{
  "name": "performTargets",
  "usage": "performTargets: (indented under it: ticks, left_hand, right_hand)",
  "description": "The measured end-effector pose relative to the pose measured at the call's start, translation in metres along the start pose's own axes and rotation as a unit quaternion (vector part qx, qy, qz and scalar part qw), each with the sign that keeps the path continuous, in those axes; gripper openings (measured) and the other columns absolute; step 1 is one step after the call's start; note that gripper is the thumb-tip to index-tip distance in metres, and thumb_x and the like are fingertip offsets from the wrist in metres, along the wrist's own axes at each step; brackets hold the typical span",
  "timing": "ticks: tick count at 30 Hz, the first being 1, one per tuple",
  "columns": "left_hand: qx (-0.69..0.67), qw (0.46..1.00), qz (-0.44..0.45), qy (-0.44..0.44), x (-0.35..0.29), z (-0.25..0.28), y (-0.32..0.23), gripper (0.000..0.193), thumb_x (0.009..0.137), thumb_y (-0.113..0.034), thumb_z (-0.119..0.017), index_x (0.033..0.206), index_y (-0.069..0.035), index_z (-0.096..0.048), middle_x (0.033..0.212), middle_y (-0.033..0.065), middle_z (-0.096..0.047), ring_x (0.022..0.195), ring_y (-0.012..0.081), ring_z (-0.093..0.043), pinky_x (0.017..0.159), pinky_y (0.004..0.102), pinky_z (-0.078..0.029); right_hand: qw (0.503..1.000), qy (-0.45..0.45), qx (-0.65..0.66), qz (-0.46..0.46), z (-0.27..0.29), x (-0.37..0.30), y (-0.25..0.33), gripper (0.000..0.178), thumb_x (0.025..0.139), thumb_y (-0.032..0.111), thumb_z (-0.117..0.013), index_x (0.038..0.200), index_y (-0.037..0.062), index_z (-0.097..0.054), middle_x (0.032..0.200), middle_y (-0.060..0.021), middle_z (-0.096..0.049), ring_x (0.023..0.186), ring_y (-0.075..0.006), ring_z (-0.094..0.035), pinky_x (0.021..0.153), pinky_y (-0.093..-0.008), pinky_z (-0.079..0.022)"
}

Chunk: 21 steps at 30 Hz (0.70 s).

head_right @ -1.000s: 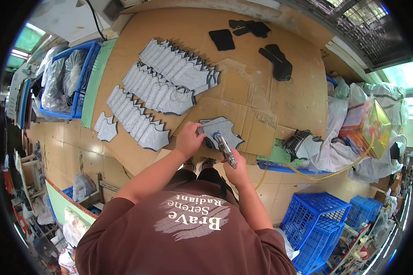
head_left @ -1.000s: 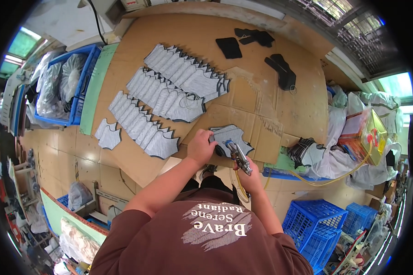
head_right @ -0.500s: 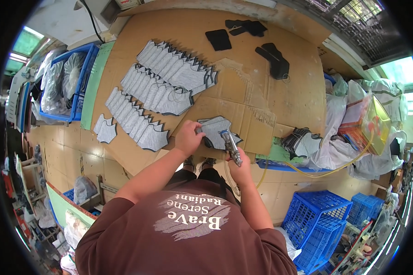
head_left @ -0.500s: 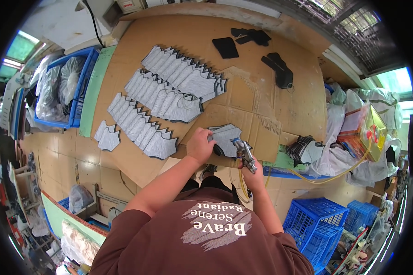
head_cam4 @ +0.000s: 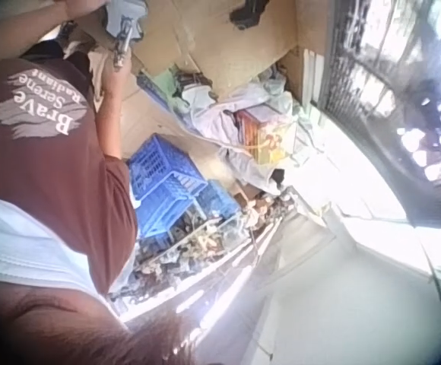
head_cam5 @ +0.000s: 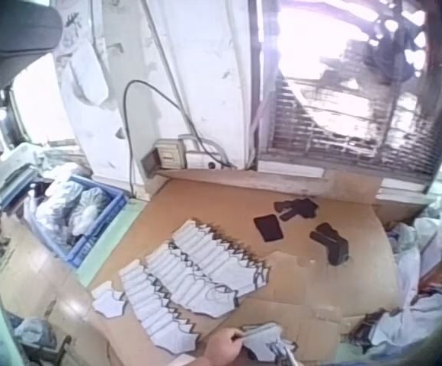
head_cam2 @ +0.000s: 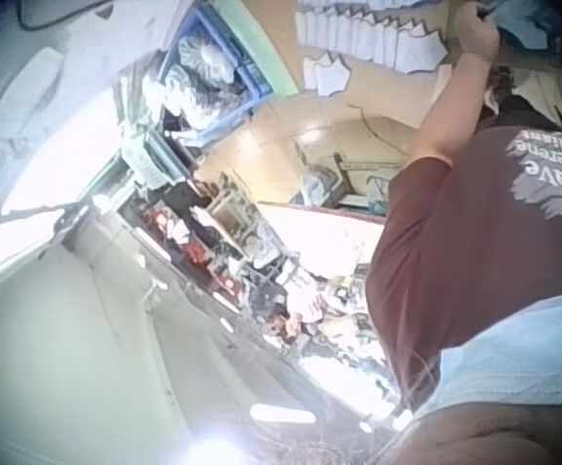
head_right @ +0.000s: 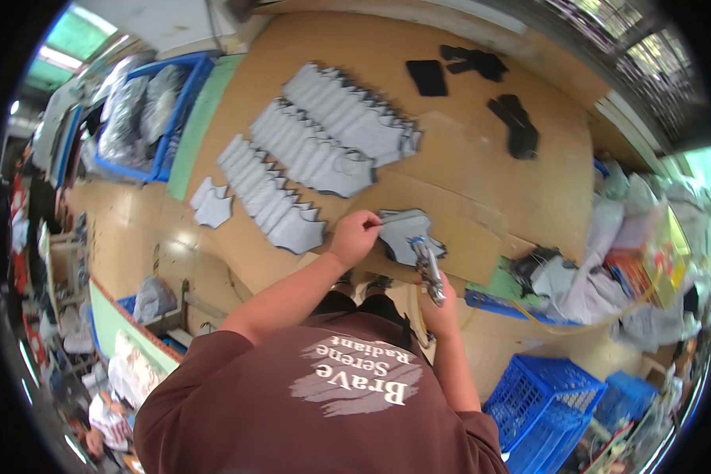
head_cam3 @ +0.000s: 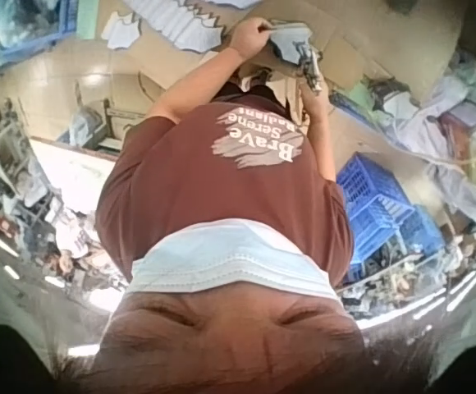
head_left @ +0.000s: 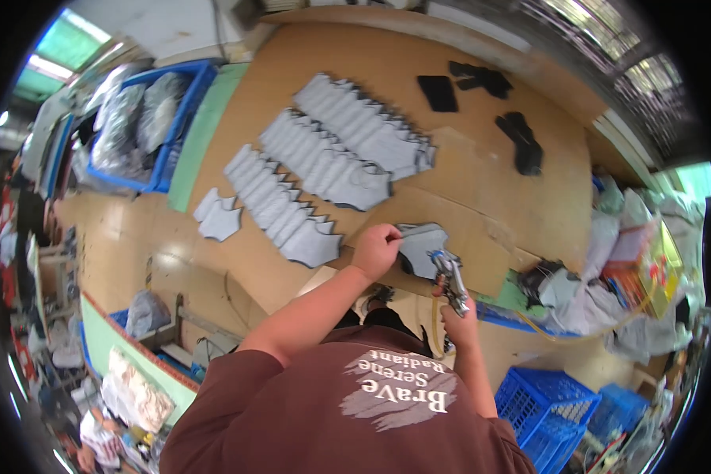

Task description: Applying adhesive to shoe upper components using a spray gun.

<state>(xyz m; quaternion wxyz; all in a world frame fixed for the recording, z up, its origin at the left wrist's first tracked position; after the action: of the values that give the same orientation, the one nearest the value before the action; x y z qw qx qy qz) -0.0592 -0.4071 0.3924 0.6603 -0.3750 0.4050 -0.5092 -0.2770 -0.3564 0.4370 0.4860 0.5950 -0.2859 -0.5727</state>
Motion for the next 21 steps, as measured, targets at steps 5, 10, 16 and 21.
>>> performTargets:
  ticks: [5,10,16,21]
  left_hand:
    - [-0.129,0.980,0.151,-0.022,-0.015,0.086,0.041,0.016,0.078,-0.005,-0.058,0.093,0.002,-0.058,0.084,0.0071,-0.060,0.074,0.0144,-0.058,0.066,0.0274,-0.049]
    - [-0.230,0.916,0.252,-0.211,-0.056,0.236,0.120,0.020,0.079,-0.003,-0.055,0.098,0.003,-0.057,0.086,0.0088,-0.058,0.076,0.0162,-0.058,0.067,0.0297,-0.052]
    - [-0.241,0.879,0.285,-0.297,-0.078,0.320,0.186,0.019,0.085,-0.002,-0.051,0.103,0.004,-0.053,0.088,0.0082,-0.060,0.076,0.0176,-0.059,0.068,0.0284,-0.051]
    - [-0.157,0.874,0.303,-0.347,-0.068,0.327,0.209,0.019,0.084,-0.002,-0.051,0.101,0.002,-0.057,0.085,0.0066,-0.061,0.071,0.0164,-0.059,0.063,0.0267,-0.050]
  right_hand:
    - [1.000,0.020,-0.014,-0.011,0.000,-0.002,-0.004,0.050,0.063,-0.003,-0.040,0.111,0.0005,-0.053,0.095,-0.0064,-0.059,0.090,-0.0149,-0.054,0.082,-0.0258,-0.040]
    - [0.998,0.036,-0.011,-0.049,-0.002,0.004,-0.007,0.046,0.063,-0.004,-0.038,0.107,-0.0014,-0.053,0.096,-0.0064,-0.058,0.092,-0.0150,-0.053,0.084,-0.0260,-0.039]
    - [0.997,0.049,-0.039,-0.034,-0.007,0.011,-0.013,0.044,0.064,-0.005,-0.038,0.105,-0.0019,-0.053,0.095,-0.0061,-0.057,0.092,-0.0160,-0.053,0.086,-0.0266,-0.038]
    - [0.998,0.035,-0.029,-0.053,-0.013,0.009,0.001,0.044,0.065,-0.005,-0.038,0.106,-0.0014,-0.053,0.093,-0.0057,-0.058,0.091,-0.0168,-0.053,0.086,-0.0272,-0.038]
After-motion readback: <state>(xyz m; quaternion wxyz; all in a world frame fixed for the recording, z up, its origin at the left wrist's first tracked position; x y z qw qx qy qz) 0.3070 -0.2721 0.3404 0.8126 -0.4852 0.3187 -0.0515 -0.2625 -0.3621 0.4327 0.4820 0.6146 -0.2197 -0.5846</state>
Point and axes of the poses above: each hand's wrist, its own x-axis towards the middle knuckle, its own z-axis out of the back of the hand, y = z × x, the point moved 2 cm from there along x, towards the middle knuckle
